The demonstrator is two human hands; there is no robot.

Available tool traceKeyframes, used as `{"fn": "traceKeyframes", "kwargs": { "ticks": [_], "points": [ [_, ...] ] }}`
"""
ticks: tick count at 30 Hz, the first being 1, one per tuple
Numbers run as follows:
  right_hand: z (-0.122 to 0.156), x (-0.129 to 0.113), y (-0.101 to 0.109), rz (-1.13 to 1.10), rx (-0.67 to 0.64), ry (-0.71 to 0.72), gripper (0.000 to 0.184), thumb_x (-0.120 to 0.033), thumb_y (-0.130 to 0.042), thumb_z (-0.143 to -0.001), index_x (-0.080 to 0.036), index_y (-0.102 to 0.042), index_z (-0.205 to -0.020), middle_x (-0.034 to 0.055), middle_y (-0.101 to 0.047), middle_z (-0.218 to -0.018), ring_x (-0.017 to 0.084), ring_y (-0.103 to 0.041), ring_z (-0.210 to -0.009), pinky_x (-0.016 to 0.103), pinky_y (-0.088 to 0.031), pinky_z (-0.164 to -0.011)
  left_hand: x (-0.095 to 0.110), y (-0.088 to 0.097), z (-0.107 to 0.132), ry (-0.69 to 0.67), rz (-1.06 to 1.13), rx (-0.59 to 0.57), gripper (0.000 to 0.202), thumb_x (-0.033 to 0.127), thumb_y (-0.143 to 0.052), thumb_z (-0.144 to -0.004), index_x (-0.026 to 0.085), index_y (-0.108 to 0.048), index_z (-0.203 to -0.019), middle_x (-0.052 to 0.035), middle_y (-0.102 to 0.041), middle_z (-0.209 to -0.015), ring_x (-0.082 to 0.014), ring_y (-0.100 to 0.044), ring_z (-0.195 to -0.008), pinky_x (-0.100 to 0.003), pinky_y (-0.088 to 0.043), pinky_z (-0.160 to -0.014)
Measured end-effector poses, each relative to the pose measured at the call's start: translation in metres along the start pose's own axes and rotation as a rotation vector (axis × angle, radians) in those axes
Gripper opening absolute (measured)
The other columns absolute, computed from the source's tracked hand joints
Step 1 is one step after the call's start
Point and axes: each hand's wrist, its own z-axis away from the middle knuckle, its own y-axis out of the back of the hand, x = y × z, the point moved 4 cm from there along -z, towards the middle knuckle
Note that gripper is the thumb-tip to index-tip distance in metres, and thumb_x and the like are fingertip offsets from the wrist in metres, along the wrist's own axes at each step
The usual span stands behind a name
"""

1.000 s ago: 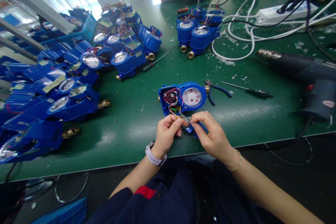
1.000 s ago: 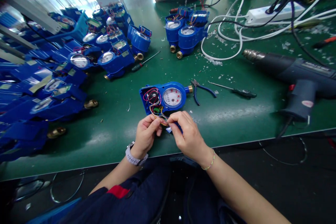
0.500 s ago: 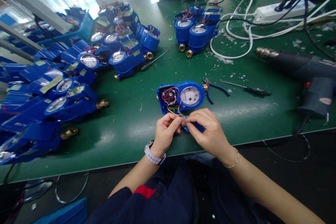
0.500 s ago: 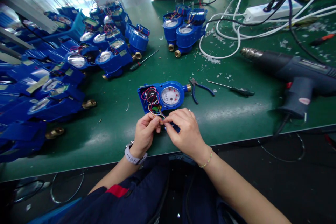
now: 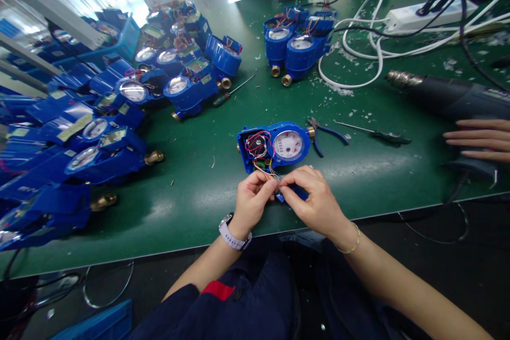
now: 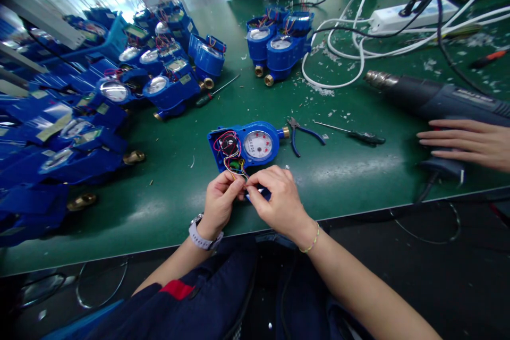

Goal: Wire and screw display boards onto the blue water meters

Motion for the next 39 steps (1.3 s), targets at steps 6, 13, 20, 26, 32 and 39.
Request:
{"fn": "traceKeyframes", "kwargs": {
  "ticks": [6,13,20,26,32,39],
  "points": [
    [-0.0020,-0.0025,0.0001,-0.040,-0.026,-0.001,0.013,-0.015,-0.060,-0.087,-0.022,-0.061,-0.076,-0.0022,-0.065,-0.076,0.018,-0.055,-0.078,0.036,-0.036,-0.076,0.0008,-0.0012,0.0004,0.011,-0.012,-0.009,0.034,0.046,-0.076,-0.076,0.016,-0.060,-0.072,0.0010,-0.062,-0.068,-0.0058,-0.050,-0.051,-0.017,-0.048,-0.051],
    [-0.0031,-0.0019,0.0000,-0.111,-0.011,-0.024,0.016,-0.014,-0.058,-0.088,-0.021,-0.060,-0.073,-0.0011,-0.065,-0.074,0.018,-0.055,-0.076,0.036,-0.038,-0.075,0.0019,-0.0003,0.0000,-0.006,-0.019,-0.003,0.034,0.047,-0.077,-0.075,0.016,-0.062,-0.070,0.0004,-0.063,-0.069,-0.0067,-0.050,-0.052,-0.019,-0.047,-0.051],
    [0.0014,0.0019,0.0012,-0.139,0.068,0.044,0.014,-0.011,-0.062,-0.084,-0.021,-0.063,-0.075,-0.0002,-0.066,-0.076,0.018,-0.058,-0.079,0.035,-0.043,-0.074,-0.0021,0.0024,-0.0003,0.009,0.051,0.011,0.032,0.044,-0.076,-0.077,0.016,-0.062,-0.072,0.0022,-0.060,-0.066,-0.0059,-0.048,-0.052,-0.018,-0.045,-0.052],
    [0.0040,0.0021,0.0029,-0.084,0.080,0.068,0.012,-0.013,-0.060,-0.085,-0.021,-0.064,-0.077,0.0020,-0.065,-0.081,0.020,-0.058,-0.084,0.037,-0.044,-0.077,-0.0022,0.0008,0.0003,0.021,0.054,0.003,0.033,0.045,-0.076,-0.076,0.016,-0.061,-0.071,0.0019,-0.060,-0.066,-0.0066,-0.048,-0.053,-0.019,-0.044,-0.052],
    [0.0015,-0.0031,0.0008,-0.107,0.066,0.030,0.011,-0.012,-0.059,-0.085,-0.021,-0.060,-0.080,0.0022,-0.066,-0.083,0.021,-0.056,-0.086,0.038,-0.045,-0.079,0.0002,0.0001,0.0005,-0.005,-0.013,0.000,0.033,0.047,-0.075,-0.077,0.016,-0.063,-0.072,0.0001,-0.063,-0.070,-0.0072,-0.048,-0.054,-0.019,-0.046,-0.053],
    [0.0027,0.0018,-0.0006,-0.173,0.036,-0.033,0.012,-0.010,-0.059,-0.084,-0.021,-0.061,-0.080,0.0013,-0.067,-0.084,0.020,-0.058,-0.087,0.036,-0.046,-0.080,-0.0010,0.0011,0.0007,-0.027,-0.004,-0.011,0.030,0.044,-0.074,-0.080,0.016,-0.064,-0.073,0.0011,-0.062,-0.068,-0.0068,-0.048,-0.054,-0.019,-0.046,-0.054]
  ]
}}
